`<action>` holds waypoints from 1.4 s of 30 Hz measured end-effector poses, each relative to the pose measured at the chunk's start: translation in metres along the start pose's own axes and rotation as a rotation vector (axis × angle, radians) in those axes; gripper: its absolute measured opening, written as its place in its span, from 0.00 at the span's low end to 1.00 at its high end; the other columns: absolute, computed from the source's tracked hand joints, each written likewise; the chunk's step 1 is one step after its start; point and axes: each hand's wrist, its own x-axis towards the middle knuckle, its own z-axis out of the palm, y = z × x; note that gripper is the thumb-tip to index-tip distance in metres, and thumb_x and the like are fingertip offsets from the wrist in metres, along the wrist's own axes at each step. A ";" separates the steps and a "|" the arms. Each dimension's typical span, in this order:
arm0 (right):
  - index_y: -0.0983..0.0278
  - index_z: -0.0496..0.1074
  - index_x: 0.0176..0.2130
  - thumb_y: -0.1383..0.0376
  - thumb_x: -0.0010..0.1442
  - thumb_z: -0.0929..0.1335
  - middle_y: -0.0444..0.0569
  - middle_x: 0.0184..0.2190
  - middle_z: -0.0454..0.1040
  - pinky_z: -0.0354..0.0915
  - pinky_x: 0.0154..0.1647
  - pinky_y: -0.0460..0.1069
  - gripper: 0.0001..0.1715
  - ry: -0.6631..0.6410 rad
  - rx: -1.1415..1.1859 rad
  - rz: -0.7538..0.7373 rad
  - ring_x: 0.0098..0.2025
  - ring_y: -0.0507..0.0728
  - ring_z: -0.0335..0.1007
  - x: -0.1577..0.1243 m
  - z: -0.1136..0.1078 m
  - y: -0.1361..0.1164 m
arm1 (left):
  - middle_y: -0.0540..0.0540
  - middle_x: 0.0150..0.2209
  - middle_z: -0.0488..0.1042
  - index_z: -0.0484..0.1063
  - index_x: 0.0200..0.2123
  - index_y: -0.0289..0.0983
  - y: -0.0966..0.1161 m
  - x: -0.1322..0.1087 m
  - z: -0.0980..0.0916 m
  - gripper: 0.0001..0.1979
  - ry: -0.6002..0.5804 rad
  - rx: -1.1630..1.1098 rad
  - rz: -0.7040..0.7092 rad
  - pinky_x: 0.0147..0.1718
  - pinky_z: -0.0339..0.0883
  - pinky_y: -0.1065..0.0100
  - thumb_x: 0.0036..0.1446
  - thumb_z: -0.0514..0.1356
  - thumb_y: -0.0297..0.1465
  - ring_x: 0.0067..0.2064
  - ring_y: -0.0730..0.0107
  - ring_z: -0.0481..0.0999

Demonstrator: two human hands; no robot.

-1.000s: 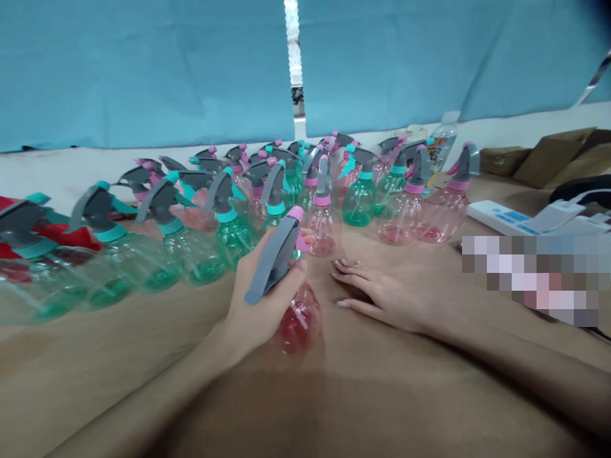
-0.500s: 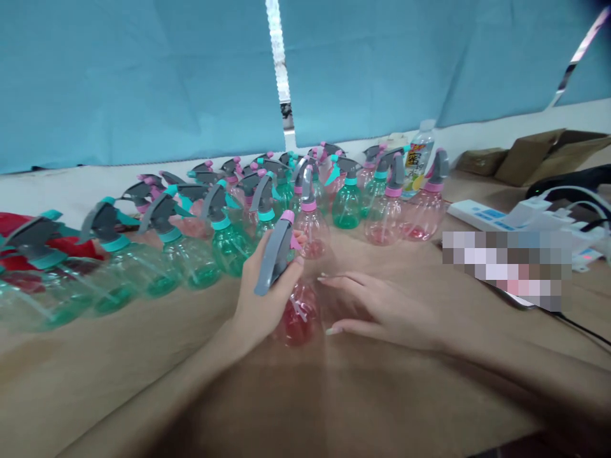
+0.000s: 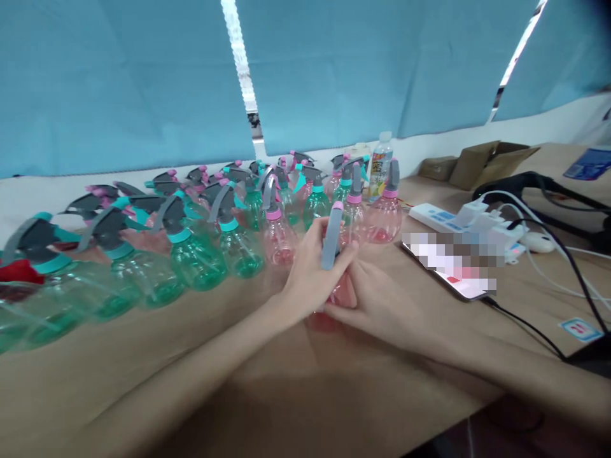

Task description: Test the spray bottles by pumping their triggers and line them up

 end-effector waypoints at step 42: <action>0.76 0.55 0.59 0.50 0.55 0.69 0.68 0.41 0.76 0.66 0.37 0.57 0.45 -0.092 -0.488 0.337 0.43 0.72 0.74 0.121 0.006 0.033 | 0.45 0.39 0.73 0.68 0.39 0.36 -0.045 -0.032 -0.038 0.08 -0.223 -0.320 -0.778 0.35 0.70 0.68 0.55 0.59 0.30 0.39 0.66 0.78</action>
